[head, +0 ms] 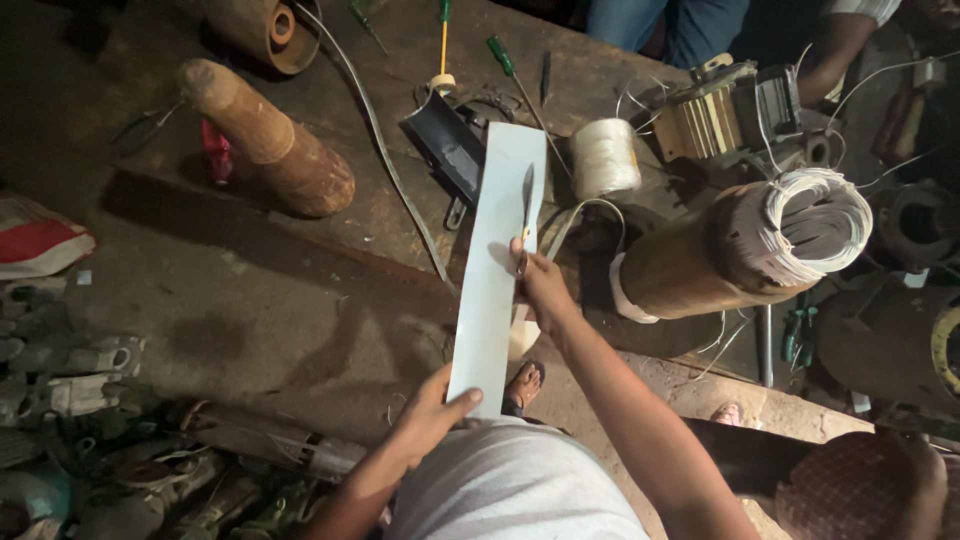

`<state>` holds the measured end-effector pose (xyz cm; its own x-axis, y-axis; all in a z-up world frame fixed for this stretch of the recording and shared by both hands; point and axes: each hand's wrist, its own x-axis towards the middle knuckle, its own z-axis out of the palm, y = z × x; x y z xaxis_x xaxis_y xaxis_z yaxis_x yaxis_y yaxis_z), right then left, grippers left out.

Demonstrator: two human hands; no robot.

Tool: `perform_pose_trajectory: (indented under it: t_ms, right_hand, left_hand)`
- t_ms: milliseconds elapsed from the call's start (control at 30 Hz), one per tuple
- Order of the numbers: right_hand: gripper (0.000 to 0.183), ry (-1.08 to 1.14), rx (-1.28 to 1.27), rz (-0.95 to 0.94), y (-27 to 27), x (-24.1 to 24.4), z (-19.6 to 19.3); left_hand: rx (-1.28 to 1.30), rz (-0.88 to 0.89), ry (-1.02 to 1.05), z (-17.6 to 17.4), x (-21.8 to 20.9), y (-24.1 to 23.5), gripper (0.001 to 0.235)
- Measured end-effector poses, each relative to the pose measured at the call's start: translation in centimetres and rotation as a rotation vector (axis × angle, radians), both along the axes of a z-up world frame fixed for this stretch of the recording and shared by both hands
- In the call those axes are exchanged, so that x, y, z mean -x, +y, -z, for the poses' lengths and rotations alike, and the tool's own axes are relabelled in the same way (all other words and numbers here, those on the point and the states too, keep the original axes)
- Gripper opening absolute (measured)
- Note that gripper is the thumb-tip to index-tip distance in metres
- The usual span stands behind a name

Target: The person assembles a cylindrical electrical component by wrapping white tape around a wound coil, cutting a strip of white material with scissors, and inserting it into the coil. They then use a wooden mallet to tap the assembly and continue adjusting the internal components.

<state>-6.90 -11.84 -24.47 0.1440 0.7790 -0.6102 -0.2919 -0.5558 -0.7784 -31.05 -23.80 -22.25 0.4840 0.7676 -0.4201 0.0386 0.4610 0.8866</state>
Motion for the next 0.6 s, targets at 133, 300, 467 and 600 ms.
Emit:
perform_pose_trajectory:
  t_ms: [133,300,467,600]
  right_hand:
    - [0.06,0.052,0.041,0.031,2.7,-0.8,-0.2]
    - [0.055,-0.009,-0.001,-0.007,3.1,-1.4,1.9]
    - [0.045,-0.102,0.031,-0.057,3.5,-1.0,1.9]
    - [0.048,-0.008,0.044,-0.004,5.9,-1.3,0.4]
  left_hand:
    - [0.17,0.001,-0.013,-0.7,0.7,-0.3,0.045]
    - [0.173,0.01,0.108,-1.7,1.7,0.6,0.044]
    - [0.157,0.003,0.098,-2.4,2.6,0.7,0.046]
    - [0.12,0.013,0.109,-2.0,3.4,0.5,0.049]
